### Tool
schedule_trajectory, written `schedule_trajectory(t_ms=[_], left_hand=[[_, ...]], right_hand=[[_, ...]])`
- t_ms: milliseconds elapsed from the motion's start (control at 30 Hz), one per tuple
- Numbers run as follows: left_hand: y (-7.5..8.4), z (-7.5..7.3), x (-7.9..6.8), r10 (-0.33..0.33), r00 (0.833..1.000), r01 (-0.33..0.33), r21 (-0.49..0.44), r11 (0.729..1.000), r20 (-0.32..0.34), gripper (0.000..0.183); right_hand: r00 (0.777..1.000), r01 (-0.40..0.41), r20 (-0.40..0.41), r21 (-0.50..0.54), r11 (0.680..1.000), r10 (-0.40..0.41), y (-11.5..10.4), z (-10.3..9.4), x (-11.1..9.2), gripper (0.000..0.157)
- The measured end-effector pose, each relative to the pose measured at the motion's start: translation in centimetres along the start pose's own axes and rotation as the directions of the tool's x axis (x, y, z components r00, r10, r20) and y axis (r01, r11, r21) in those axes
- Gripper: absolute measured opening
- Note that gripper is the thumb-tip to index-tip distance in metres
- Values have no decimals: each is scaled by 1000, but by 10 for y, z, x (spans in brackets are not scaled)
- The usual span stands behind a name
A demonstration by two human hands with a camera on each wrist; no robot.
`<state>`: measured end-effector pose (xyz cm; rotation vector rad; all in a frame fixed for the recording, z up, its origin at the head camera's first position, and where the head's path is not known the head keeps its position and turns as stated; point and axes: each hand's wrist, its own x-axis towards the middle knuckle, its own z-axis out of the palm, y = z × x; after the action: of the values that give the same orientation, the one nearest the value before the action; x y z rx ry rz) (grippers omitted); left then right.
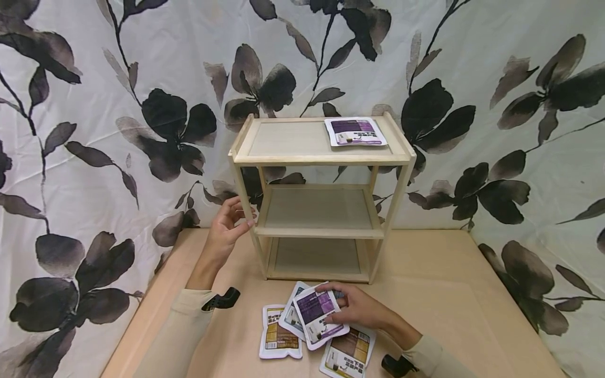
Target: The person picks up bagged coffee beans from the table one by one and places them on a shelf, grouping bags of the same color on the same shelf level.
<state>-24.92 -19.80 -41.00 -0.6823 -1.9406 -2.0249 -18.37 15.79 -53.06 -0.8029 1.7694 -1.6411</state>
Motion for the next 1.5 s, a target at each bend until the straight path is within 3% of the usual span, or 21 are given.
schedule_trajectory(t_ms=[200, 400, 600, 800, 1067, 1300, 1500], left_hand=[[1, 1, 0, 0, 1000, 0, 0, 1000, -1, 56], [1, 1, 0, 4, 1000, -4, -4, 1000, -2, 57], [2, 1, 0, 1, 1000, -1, 8, 1000, -2, 58], [3, 1, -1, 4, 1000, -4, 10, 1000, -4, 58], [2, 1, -1, 24, 1000, -24, -5, 1000, 0, 54], [2, 1, 0, 50, 999, -50, -6, 999, -13, 51], [2, 1, 0, 66, 998, -66, -4, 998, -20, 52]], right_hand=[[997, -1, -74, -101, 995, -7, -2, 1, -1, 57], [999, 4, -42, -46, 999, -6, 4, 0, 0, 47], [999, -7, -45, -65, 998, 4, 6, 0, -1, 44], [998, -25, -61, -54, 998, 21, 0, 2, -3, 50], [1000, 2, -15, 12, 1000, -1, -3, 0, -3, 59], [999, -17, -46, 52, 998, 19, -9, 2, -1, 60], [997, -37, -68, 15, 999, 37, -20, 2, -2, 59]])
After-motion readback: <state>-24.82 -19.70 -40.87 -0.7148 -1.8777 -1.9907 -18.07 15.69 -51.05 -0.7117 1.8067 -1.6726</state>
